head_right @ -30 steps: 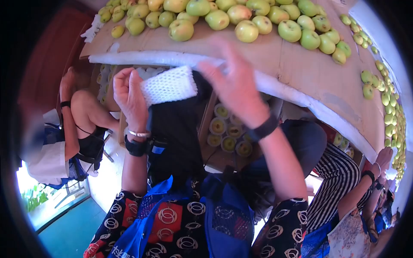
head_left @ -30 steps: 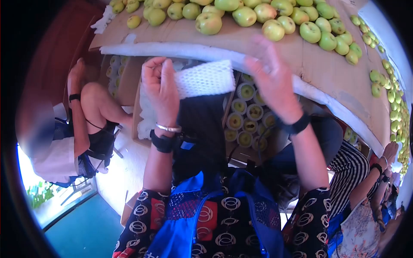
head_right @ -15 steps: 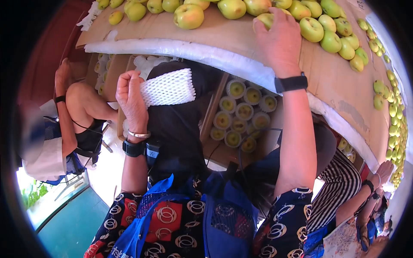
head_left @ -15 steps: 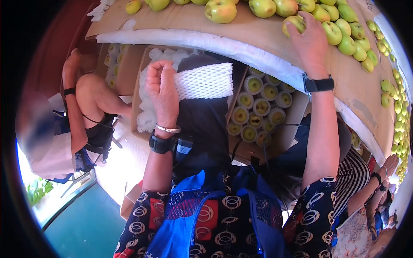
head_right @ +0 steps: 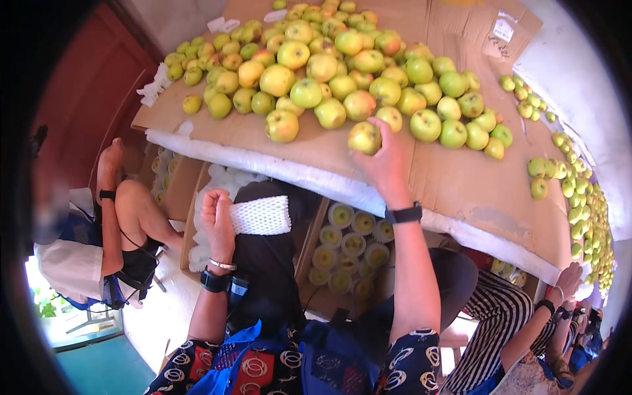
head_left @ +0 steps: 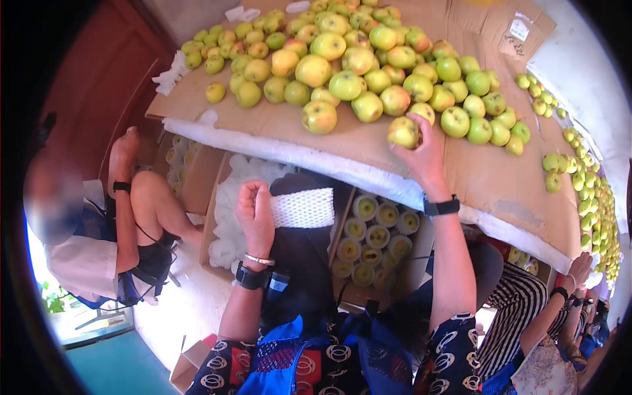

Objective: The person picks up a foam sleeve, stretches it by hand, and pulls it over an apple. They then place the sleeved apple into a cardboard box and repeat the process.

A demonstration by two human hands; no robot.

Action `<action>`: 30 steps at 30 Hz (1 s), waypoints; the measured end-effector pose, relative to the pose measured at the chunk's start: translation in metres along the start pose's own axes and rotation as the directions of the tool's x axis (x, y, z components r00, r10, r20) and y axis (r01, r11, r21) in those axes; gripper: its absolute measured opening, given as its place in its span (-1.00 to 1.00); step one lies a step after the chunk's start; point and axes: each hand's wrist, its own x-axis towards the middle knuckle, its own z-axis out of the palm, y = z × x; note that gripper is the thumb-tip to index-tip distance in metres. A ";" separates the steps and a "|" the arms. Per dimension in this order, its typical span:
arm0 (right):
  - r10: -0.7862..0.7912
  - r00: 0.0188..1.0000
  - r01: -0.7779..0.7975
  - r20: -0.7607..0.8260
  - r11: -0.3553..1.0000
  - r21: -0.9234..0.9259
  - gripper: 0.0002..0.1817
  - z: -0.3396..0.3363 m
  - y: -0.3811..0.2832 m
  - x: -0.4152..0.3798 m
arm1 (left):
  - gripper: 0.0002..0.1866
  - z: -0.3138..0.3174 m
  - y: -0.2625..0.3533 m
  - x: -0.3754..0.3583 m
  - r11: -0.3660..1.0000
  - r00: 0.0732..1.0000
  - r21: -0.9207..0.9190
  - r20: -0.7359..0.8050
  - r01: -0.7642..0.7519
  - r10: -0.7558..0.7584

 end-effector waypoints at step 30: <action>0.131 0.986 -0.157 0.101 0.549 0.821 -0.34 -0.048 -0.080 -0.164 | -0.91 0.036 0.037 -0.070 0.738 0.896 -0.509 0.288 0.442 -0.338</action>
